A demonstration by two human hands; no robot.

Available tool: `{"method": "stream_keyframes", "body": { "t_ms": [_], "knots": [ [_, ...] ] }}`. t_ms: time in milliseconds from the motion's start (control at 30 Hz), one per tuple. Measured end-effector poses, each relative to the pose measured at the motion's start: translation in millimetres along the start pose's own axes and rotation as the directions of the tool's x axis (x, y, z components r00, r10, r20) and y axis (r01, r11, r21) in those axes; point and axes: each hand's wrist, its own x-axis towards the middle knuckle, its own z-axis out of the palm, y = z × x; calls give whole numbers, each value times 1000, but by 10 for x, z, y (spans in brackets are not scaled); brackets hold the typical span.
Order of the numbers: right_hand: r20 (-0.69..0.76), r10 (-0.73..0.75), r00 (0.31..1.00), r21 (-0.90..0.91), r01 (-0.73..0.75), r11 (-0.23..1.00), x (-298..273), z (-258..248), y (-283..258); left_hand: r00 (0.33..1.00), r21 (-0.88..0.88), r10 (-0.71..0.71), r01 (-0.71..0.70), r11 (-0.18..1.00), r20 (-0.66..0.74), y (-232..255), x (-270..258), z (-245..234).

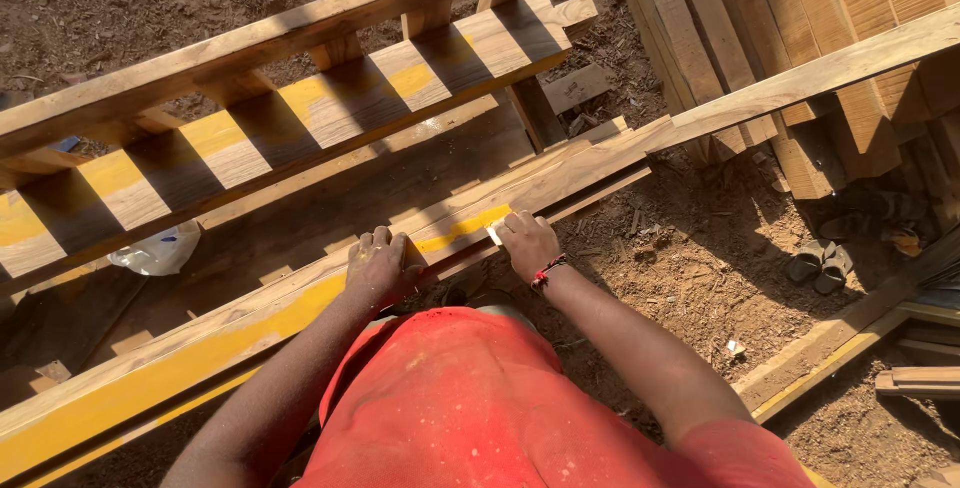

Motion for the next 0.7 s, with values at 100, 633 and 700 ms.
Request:
{"method": "stream_keyframes", "body": {
  "t_ms": [100,633,700],
  "knots": [
    [112,61,992,-17,-59,998,-52,92,265,999,-1,-36,36,999,-11,124,5,52],
    [152,47,987,-33,-42,999,-151,228,1198,992,-43,-123,124,991,25,392,120,-17],
    [107,65,992,-90,-55,994,-192,360,1235,987,-26,-152,154,988,53,391,113,78]
  ]
}}
